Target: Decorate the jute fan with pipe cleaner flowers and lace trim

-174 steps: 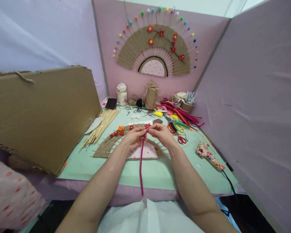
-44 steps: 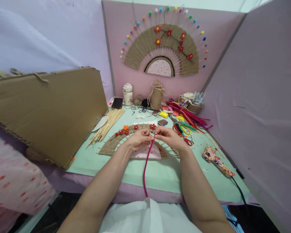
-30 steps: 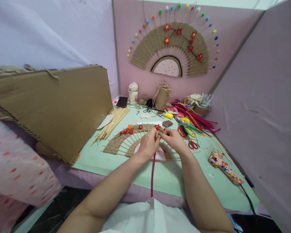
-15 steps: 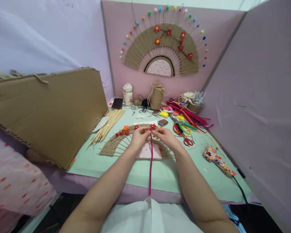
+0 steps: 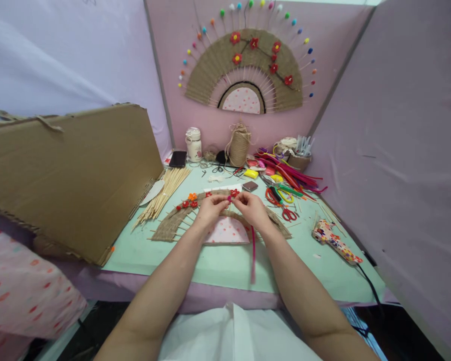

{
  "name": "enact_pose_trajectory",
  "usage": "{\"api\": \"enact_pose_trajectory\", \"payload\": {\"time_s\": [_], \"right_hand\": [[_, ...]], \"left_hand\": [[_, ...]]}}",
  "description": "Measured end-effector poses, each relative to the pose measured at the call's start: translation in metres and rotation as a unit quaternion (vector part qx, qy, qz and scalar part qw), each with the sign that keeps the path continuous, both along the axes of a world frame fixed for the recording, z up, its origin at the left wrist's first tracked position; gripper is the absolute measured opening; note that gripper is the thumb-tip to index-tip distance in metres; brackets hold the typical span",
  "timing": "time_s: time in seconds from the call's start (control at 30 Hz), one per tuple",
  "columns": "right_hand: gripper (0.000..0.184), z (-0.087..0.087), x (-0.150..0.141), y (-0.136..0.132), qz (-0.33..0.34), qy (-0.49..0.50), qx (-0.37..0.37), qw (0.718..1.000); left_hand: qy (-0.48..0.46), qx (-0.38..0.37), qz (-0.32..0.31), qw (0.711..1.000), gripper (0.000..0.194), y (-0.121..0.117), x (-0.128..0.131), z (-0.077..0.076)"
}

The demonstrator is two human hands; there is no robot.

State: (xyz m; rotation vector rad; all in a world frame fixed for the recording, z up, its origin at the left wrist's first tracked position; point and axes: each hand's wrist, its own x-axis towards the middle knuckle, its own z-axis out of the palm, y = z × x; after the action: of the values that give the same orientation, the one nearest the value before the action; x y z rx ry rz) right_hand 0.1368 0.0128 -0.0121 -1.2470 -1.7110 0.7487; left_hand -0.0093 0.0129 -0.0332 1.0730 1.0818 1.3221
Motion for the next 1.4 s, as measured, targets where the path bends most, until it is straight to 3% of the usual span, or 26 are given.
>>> {"api": "enact_pose_trajectory", "payload": {"time_s": [0.13,0.33,0.53,0.67,0.87,1.0,1.17,1.27,1.4], "right_hand": [[0.015,-0.002,0.000,-0.001,-0.011,-0.074,0.044,0.996],[0.011,0.000,0.000,-0.005,-0.009,-0.131,0.101,0.986],[0.013,-0.001,0.001,-0.004,-0.015,-0.137,0.106,0.985],[0.013,-0.005,0.003,0.001,-0.009,-0.127,0.068,0.990],[0.013,-0.005,0.000,0.000,-0.034,-0.093,0.055,0.994],[0.014,-0.007,-0.006,-0.001,-0.058,-0.032,0.034,0.997],[0.016,-0.013,-0.015,-0.001,-0.087,0.057,-0.005,0.995],[0.022,-0.012,-0.013,0.001,-0.061,0.127,-0.042,0.989],[0.033,-0.008,0.000,0.006,0.036,0.181,-0.114,0.976]], "left_hand": [[0.031,0.009,-0.011,0.999,0.026,0.002,-0.002,-0.001],[0.135,0.080,0.027,0.987,0.017,0.003,-0.004,0.001],[0.098,0.042,0.012,0.994,0.022,0.003,-0.003,-0.001],[0.102,0.034,-0.007,0.994,0.021,0.003,-0.004,-0.003],[0.203,0.064,-0.007,0.977,0.016,0.002,-0.004,-0.004],[0.193,0.073,-0.004,0.978,0.016,-0.003,0.000,0.001],[0.249,0.115,0.039,0.961,0.014,-0.010,0.007,0.006],[0.189,0.083,0.048,0.977,0.013,-0.008,0.006,0.006],[0.051,-0.006,-0.008,0.999,0.020,-0.002,-0.002,0.006]]}}
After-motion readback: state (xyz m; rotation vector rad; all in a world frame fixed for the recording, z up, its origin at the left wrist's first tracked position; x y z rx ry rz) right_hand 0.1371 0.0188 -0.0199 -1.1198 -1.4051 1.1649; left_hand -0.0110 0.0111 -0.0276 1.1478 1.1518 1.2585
